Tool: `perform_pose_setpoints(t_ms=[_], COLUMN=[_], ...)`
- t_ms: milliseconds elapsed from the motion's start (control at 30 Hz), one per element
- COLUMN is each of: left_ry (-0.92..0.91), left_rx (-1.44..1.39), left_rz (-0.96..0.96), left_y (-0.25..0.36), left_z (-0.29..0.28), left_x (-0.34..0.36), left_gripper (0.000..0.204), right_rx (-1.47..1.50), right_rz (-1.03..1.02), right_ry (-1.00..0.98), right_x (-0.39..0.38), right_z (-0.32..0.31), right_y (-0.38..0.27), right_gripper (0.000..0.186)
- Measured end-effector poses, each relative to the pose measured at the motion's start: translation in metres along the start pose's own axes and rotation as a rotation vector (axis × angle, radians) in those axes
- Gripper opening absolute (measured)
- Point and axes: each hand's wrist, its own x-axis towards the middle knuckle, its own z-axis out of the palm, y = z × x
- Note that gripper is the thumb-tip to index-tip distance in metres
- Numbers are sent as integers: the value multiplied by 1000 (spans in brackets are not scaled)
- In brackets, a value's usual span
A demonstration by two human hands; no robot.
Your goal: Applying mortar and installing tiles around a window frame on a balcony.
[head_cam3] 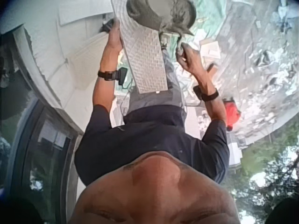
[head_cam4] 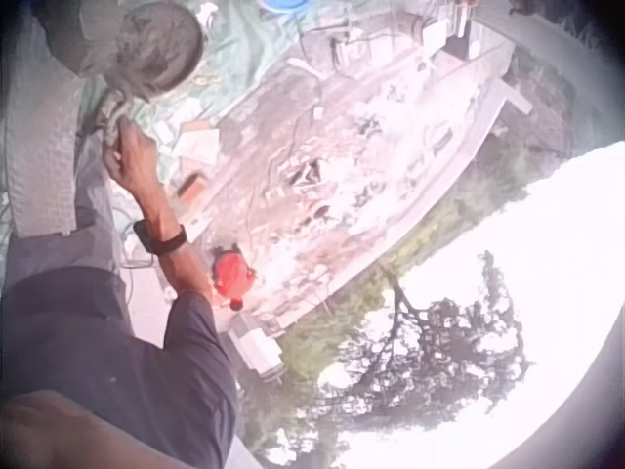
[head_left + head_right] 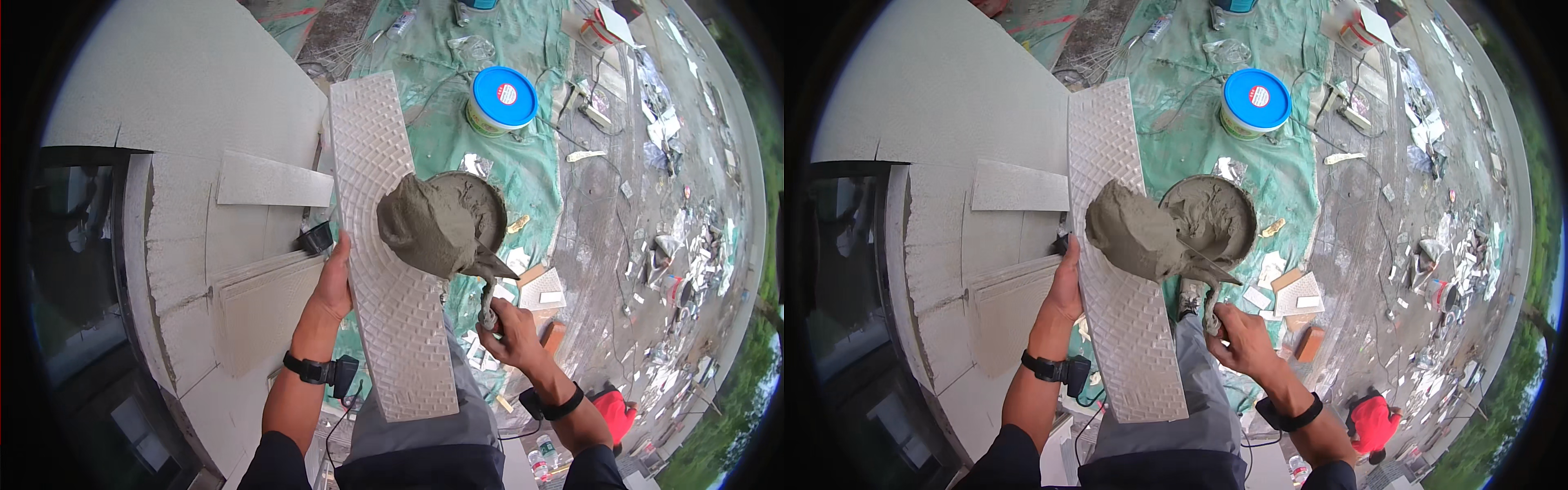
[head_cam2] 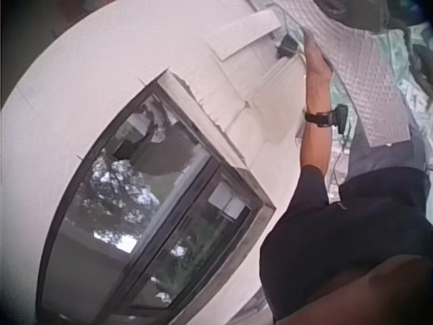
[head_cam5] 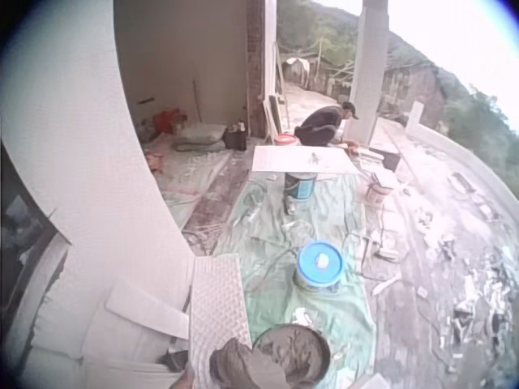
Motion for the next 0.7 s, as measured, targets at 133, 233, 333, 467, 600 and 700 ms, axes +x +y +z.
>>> perform_pose_setpoints(t_ms=[133, 233, 333, 467, 600, 700], left_ry=[-44, -106, -134, -101, -107, -149], left_rx=[-70, -200, -98, -40, -30, -12], left_rz=[-104, -185, -112, -51, -33, -6], left_y=[24, 27, 35, 39, 40, 45], left_z=[65, 64, 82, 74, 69, 58], left_x=[-7, -3, -6, -4, -3, -4], left_gripper=[63, 60, 59, 60, 61, 62], right_rx=[-284, -361, -307, -293, -457, -537], right_rz=[-253, -286, -265, -211, -87, 23], right_ry=[213, 194, 131, 98, 27, 51], right_x=[9, -2, -28, -49, -104, -131], right_z=[12, 22, 36, 31, 21, 11], right_y=[5, 8, 29, 40, 78, 69], right_gripper=[47, 43, 41, 38, 36, 35])
